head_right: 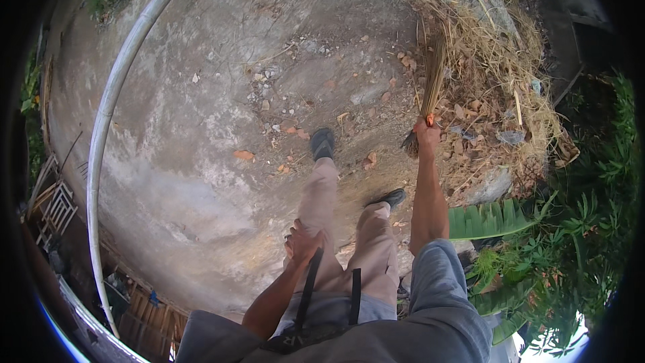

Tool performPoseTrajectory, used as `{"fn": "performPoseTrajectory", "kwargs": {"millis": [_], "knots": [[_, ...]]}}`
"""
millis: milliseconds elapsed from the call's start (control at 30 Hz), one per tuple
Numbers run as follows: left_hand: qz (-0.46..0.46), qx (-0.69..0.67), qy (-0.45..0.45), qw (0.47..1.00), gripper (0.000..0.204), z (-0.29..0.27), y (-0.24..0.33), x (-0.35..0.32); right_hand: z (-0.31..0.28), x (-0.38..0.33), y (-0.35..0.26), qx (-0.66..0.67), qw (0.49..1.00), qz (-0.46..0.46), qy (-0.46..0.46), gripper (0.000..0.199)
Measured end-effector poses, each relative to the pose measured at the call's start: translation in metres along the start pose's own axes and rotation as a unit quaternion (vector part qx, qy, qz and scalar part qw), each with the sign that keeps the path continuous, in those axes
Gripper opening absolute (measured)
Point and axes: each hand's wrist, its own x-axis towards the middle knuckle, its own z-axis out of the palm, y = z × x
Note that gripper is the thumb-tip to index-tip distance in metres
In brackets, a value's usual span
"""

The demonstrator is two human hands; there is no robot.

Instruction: The person sweeps a concrete outdoor area using a traditional straw broom. They gather scattered dry leaves, straw, and small debris into a central pile, moving around the space to collect material from different spots.

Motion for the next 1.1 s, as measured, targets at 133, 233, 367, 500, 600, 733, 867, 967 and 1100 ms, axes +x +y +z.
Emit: {"fn": "performPoseTrajectory", "kwargs": {"millis": [133, 233, 367, 500, 600, 733, 867, 967, 1100], "knots": [[0.008, -0.006, 0.017, 1.0, 0.101, 0.007, -0.004, 0.005, 0.025, -0.12, -0.037, 0.041, 0.995, -0.076, -0.045, 0.022], [-0.011, -0.002, -0.013, 1.0, 0.096, -0.01, 0.008, 0.003, 0.096, -0.2, -0.047, 0.037, 0.988, -0.091, -0.12, 0.02], [0.003, 0.011, 0.011, 1.0, 0.093, -0.007, 0.005, 0.0, 0.191, -0.238, -0.064, -0.101, 0.937, -0.175, -0.284, 0.043], [0.0, 0.014, 0.01, 1.0, 0.095, -0.005, 0.001, 0.003, 0.23, -0.168, -0.071, -0.224, 0.89, -0.176, -0.356, 0.047], [-0.01, -0.003, -0.001, 1.0, 0.096, -0.006, -0.001, 0.004, 0.219, -0.16, -0.057, -0.068, 0.965, -0.154, -0.199, 0.037], [-0.03, -0.026, -0.006, 0.999, 0.097, -0.004, -0.003, 0.001, 0.222, -0.218, -0.065, -0.073, 0.955, -0.209, -0.195, 0.04], [-0.031, -0.035, -0.002, 0.999, 0.094, -0.01, -0.005, 0.003, 0.271, -0.173, -0.119, -0.152, 0.899, -0.21, -0.354, 0.052], [-0.029, -0.032, -0.011, 0.999, 0.094, -0.019, -0.006, 0.006, 0.306, -0.113, -0.184, -0.173, 0.889, -0.253, -0.34, 0.047], [-0.019, -0.024, -0.003, 1.0, 0.094, -0.016, -0.01, 0.006, 0.285, -0.026, -0.187, 0.068, 0.98, -0.011, -0.184, 0.02]]}}
